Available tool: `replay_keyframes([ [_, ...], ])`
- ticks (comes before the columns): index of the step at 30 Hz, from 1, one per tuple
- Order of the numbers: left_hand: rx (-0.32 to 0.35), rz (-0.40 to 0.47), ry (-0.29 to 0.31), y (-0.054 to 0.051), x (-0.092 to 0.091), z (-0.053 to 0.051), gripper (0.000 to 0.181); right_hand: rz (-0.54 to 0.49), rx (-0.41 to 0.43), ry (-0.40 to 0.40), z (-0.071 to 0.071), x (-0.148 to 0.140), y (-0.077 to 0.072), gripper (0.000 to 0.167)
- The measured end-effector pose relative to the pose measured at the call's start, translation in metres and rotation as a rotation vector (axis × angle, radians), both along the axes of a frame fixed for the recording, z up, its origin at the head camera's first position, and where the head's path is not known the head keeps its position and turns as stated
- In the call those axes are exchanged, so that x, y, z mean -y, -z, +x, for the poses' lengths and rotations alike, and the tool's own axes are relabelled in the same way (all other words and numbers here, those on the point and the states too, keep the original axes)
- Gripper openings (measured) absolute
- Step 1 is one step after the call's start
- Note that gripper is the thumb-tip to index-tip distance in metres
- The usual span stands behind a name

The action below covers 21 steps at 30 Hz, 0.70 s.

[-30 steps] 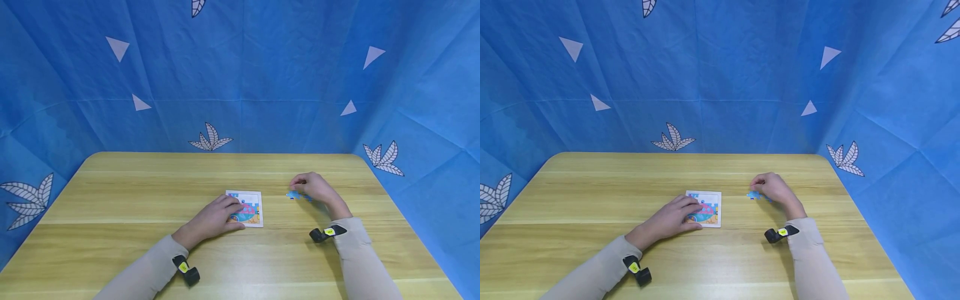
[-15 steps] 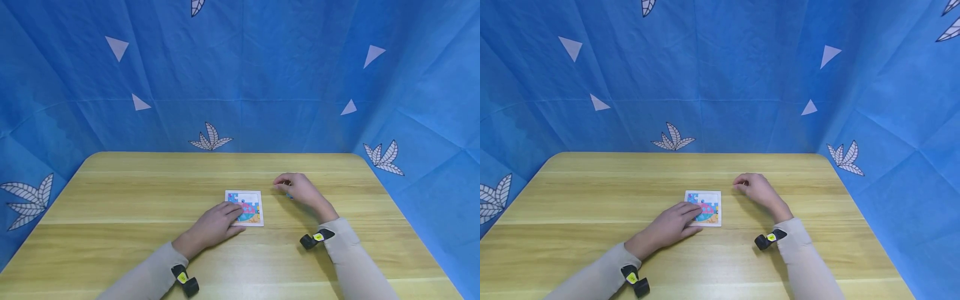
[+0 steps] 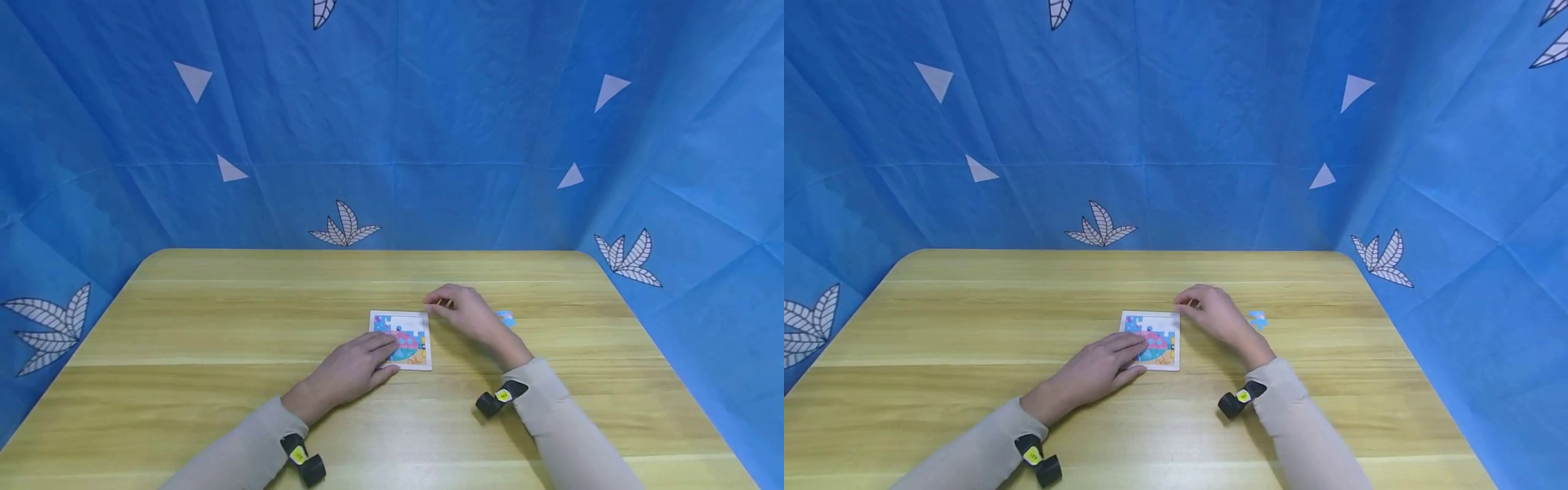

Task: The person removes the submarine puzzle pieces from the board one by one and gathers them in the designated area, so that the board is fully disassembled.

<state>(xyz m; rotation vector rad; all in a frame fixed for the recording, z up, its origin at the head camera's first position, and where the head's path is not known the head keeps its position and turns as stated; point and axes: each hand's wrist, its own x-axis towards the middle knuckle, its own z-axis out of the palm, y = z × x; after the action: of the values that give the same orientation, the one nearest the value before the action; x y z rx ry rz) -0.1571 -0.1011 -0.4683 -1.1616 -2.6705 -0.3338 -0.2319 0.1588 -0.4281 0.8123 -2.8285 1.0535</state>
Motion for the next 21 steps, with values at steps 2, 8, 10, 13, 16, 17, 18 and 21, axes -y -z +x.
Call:
replay_keyframes([
  [2,-0.001,0.004,0.004,0.000,0.000,0.000,0.049,-0.003,0.005,-0.015,0.000,0.005,0.000,0.018],
  [8,-0.026,0.003,0.017,0.001,0.000,-0.001,0.047,-0.012,0.035,-0.038,0.001,0.019,0.004,0.019],
  [10,-0.045,0.005,0.025,0.003,-0.001,-0.002,0.046,-0.009,0.047,-0.039,0.001,0.023,0.005,0.018],
  [13,-0.075,0.006,0.033,0.005,0.000,-0.003,0.045,0.002,0.065,-0.040,0.001,0.028,0.007,0.017],
  [16,-0.093,0.003,0.036,0.005,0.001,-0.003,0.045,0.008,0.074,-0.044,0.001,0.031,0.007,0.018],
  [17,-0.095,0.004,0.036,0.005,0.001,-0.003,0.044,0.008,0.073,-0.045,0.001,0.032,0.007,0.018],
  [18,-0.097,0.004,0.036,0.005,0.001,-0.003,0.044,0.011,0.072,-0.046,0.001,0.034,0.007,0.018],
  [21,-0.098,0.007,0.038,0.005,0.000,-0.003,0.045,0.021,0.064,-0.051,-0.001,0.038,0.008,0.018],
])
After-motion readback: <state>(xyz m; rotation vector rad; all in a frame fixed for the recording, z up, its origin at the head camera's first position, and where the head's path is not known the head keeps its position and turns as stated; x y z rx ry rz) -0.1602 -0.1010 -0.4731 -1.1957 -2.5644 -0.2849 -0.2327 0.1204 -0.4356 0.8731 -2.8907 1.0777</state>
